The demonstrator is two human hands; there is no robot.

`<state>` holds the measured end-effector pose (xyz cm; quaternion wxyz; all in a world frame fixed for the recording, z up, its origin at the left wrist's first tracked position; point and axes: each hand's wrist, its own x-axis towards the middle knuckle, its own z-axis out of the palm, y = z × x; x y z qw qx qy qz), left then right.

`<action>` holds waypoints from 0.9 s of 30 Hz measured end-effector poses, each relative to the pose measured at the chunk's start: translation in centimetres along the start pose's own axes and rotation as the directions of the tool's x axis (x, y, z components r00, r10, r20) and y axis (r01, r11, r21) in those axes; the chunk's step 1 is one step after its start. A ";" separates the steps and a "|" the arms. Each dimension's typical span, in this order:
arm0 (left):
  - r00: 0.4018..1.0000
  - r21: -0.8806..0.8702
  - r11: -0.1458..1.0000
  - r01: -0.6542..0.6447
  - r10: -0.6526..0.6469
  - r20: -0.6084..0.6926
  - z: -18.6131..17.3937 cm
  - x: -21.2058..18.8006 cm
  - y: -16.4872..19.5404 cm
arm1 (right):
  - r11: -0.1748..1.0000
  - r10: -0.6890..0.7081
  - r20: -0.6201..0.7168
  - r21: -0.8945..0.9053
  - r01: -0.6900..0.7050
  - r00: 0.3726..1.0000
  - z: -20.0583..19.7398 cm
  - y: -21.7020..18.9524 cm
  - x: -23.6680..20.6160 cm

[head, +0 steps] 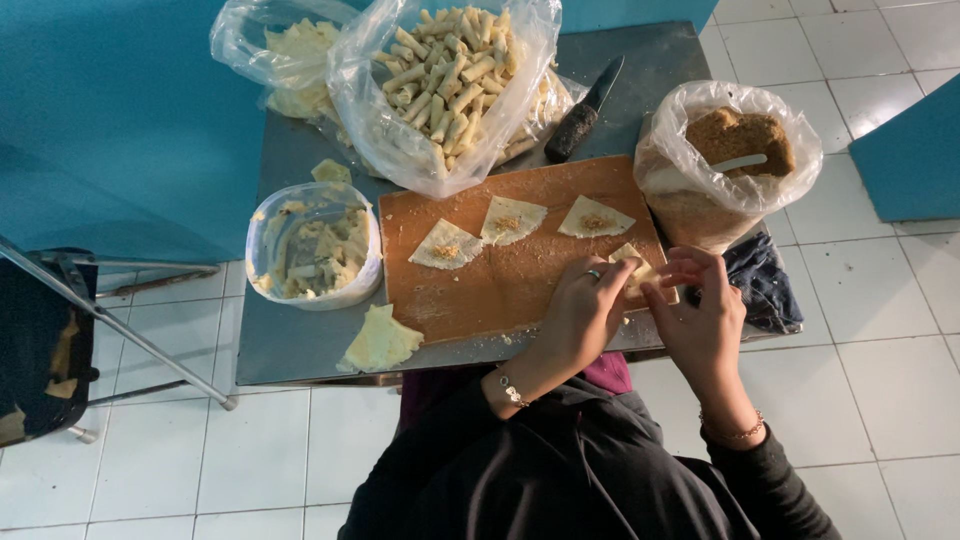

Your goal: The person sits at a metal table and folds triangular dough wrappers into filled pastries. They scoop filling from a plastic container onto a wrapper, fold the wrapper over the filling by hand, and place the folded pastry into a plastic bag holding finished pieces, repeating the cycle.

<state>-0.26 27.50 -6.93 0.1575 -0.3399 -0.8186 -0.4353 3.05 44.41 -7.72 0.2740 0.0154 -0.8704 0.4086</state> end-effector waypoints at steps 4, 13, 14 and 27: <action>0.999 0.011 0.999 -0.034 0.034 0.036 0.1 0.0 -0.4 | 0.998 -0.017 -0.009 0.067 0.018 1.000 0.3 -0.2 -0.3; 0.984 0.047 0.993 -0.107 0.099 0.145 -0.9 0.4 -0.8 | 0.989 -0.097 0.110 -0.097 0.108 0.989 -0.1 0.0 -0.4; 0.980 0.027 0.991 -0.134 0.129 0.149 -1.3 0.4 -1.0 | 0.989 -0.098 0.121 -0.095 0.110 0.988 -0.2 0.1 -0.4; 0.963 0.110 0.972 -0.206 0.182 0.199 -1.2 0.9 -4.0 | 0.971 -0.216 0.288 -0.039 0.237 0.933 -0.9 1.2 1.4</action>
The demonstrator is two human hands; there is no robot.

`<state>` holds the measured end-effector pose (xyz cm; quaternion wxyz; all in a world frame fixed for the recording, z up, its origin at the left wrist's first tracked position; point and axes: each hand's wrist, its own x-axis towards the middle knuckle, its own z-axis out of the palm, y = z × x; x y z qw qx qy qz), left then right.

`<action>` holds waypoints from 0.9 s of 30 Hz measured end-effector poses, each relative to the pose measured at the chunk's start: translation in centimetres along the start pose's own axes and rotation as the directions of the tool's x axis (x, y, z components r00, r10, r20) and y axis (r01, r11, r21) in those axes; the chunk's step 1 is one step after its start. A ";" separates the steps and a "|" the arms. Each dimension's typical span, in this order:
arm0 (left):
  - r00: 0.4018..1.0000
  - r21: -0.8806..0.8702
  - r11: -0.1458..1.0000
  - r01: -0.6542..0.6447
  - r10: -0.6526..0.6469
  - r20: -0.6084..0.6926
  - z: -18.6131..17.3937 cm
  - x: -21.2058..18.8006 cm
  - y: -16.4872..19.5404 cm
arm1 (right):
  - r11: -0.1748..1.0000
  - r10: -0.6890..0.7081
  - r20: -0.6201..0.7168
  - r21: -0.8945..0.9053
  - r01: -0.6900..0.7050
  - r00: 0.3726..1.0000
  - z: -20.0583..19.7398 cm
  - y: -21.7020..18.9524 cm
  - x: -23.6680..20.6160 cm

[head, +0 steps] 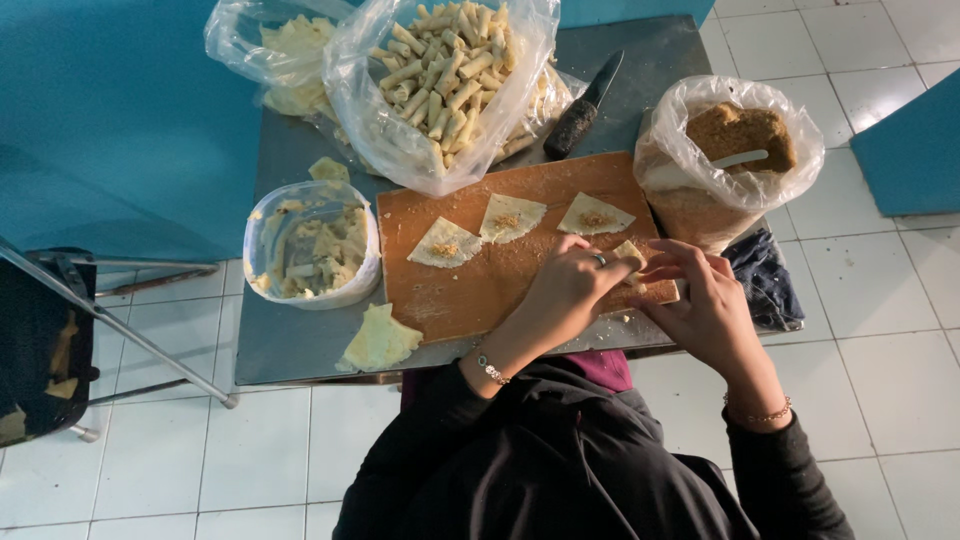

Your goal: The person sits at a metal table and folds triangular dough wrappers into filled pastries. They scoop filling from a plastic container onto a wrapper, fold the wrapper over the filling by hand, and place the folded pastry into a plastic bag holding finished pieces, repeating the cycle.

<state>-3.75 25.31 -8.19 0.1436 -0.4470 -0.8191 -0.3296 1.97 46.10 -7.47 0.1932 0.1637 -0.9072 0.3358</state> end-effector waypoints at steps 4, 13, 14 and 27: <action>0.998 0.034 0.997 0.067 -0.067 0.018 0.2 0.3 0.1 | 0.999 0.010 -0.031 -0.032 -0.011 0.999 0.5 0.4 0.5; 0.987 -0.052 0.989 0.137 -0.141 -0.076 0.5 0.9 0.3 | 0.994 0.075 0.066 0.078 -0.080 0.995 -0.1 0.0 2.5; 0.984 -0.028 0.985 0.171 -0.172 -0.052 0.6 1.0 0.3 | 0.992 0.094 0.076 0.082 -0.100 0.993 -0.2 -0.1 2.7; 0.995 0.347 0.932 0.102 -0.099 -0.025 0.1 0.6 1.4 | 0.958 0.056 -0.080 -0.277 -0.076 0.995 0.8 -1.9 1.3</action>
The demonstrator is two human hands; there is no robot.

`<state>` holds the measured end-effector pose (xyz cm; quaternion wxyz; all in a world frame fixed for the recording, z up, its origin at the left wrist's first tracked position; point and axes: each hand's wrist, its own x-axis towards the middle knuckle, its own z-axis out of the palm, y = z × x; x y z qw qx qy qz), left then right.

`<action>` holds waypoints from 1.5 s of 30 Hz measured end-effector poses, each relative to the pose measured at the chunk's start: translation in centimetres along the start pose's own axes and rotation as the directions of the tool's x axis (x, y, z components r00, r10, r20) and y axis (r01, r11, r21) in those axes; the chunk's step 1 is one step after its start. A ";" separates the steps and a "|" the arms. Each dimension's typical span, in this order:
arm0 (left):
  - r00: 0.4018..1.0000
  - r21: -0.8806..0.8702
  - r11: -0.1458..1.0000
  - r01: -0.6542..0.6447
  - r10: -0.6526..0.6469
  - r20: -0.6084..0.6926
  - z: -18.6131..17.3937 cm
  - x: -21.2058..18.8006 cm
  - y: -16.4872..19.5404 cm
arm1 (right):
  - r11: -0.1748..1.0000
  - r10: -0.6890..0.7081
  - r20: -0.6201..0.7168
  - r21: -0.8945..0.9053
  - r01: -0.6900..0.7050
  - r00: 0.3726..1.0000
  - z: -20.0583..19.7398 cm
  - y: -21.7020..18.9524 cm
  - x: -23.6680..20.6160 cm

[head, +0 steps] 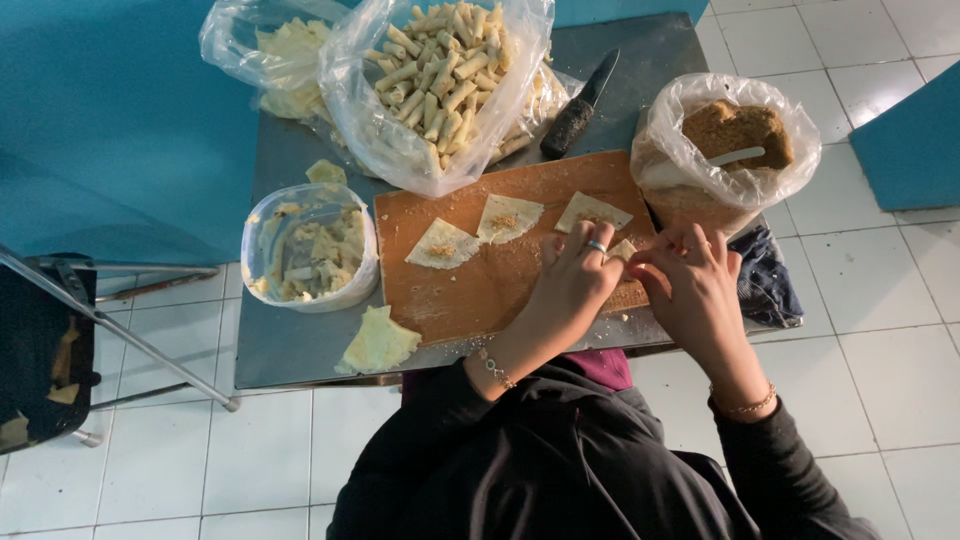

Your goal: The person sits at a metal table and folds triangular dough wrappers into filled pastries. They scoop filling from a plastic container onto a wrapper, fold the wrapper over the filling by hand, and place the folded pastry into a plastic bag holding finished pieces, repeating the cycle.

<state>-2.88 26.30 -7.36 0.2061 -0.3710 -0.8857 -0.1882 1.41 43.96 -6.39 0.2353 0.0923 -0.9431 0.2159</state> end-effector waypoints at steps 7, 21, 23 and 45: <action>0.998 -0.004 0.998 -0.056 0.056 -0.001 -0.1 0.2 -0.2 | 1.000 -0.012 -0.079 0.024 0.014 0.997 -0.5 -0.2 -1.5; 0.988 -0.204 0.967 0.150 -0.154 -0.003 -0.5 0.2 -0.2 | 0.994 -0.030 -0.028 0.103 0.033 0.999 1.2 1.1 -0.2; 0.992 -0.138 0.984 0.112 -0.120 -0.049 -0.3 -0.2 0.0 | 0.997 -0.020 -0.020 0.075 0.021 1.000 1.1 1.0 0.0; 0.996 -0.146 0.986 0.086 -0.088 -0.004 -0.4 0.9 -0.7 | 0.999 -0.036 -0.092 0.002 0.037 0.995 1.8 -0.1 -0.4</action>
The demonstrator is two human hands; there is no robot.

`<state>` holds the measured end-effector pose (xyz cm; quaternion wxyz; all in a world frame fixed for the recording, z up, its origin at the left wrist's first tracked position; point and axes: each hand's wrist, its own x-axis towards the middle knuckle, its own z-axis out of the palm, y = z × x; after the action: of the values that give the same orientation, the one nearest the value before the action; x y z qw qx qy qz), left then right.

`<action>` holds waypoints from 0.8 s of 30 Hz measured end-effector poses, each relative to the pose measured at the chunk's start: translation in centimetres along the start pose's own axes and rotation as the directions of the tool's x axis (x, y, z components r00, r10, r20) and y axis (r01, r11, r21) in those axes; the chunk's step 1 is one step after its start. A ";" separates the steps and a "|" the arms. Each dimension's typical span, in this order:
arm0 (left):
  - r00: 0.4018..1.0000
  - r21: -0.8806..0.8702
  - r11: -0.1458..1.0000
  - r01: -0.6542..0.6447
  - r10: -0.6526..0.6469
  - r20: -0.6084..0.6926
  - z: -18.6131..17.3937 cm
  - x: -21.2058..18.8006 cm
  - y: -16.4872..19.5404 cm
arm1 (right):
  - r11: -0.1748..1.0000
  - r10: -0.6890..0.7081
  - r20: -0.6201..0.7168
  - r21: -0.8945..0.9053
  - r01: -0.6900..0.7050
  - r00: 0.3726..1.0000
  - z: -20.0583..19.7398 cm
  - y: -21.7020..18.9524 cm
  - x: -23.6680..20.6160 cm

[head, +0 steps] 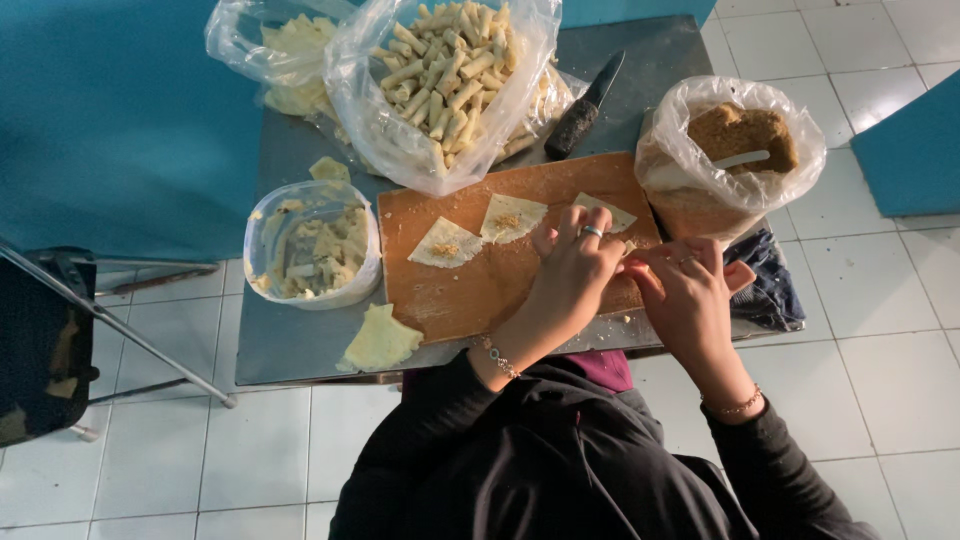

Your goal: The person sits at a metal table and folds triangular dough wrappers into filled pastries. They scoop filling from a plastic container onto a wrapper, fold the wrapper over the filling by hand, and place the folded pastry into a plastic bag holding finished pieces, repeating the cycle.

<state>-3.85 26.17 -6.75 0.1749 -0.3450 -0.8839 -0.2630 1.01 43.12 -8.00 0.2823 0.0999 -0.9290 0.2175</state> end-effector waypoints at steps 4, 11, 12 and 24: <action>0.997 0.163 0.986 -0.034 0.045 -0.066 0.7 -0.2 0.3 | 1.000 0.009 -0.013 0.007 -0.009 1.000 0.4 -0.2 0.0; 0.999 0.172 0.985 -0.014 0.007 0.043 1.6 1.3 -0.4 | 0.999 -0.026 -0.041 -0.031 0.025 0.999 -0.7 -0.4 0.4; 0.999 0.151 0.988 -0.017 0.011 0.045 1.6 1.6 -0.4 | 0.999 -0.038 -0.048 -0.022 0.037 0.998 -0.8 -0.4 0.4; 1.000 0.254 0.967 -0.023 0.024 -0.001 0.8 1.2 0.4 | 1.000 -0.016 -0.055 -0.009 0.015 0.998 0.1 0.1 0.4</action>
<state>-4.46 27.48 -6.65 0.2225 -0.3296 -0.9058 -0.1464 0.65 43.14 -7.87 0.3099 0.0998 -0.9210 0.2139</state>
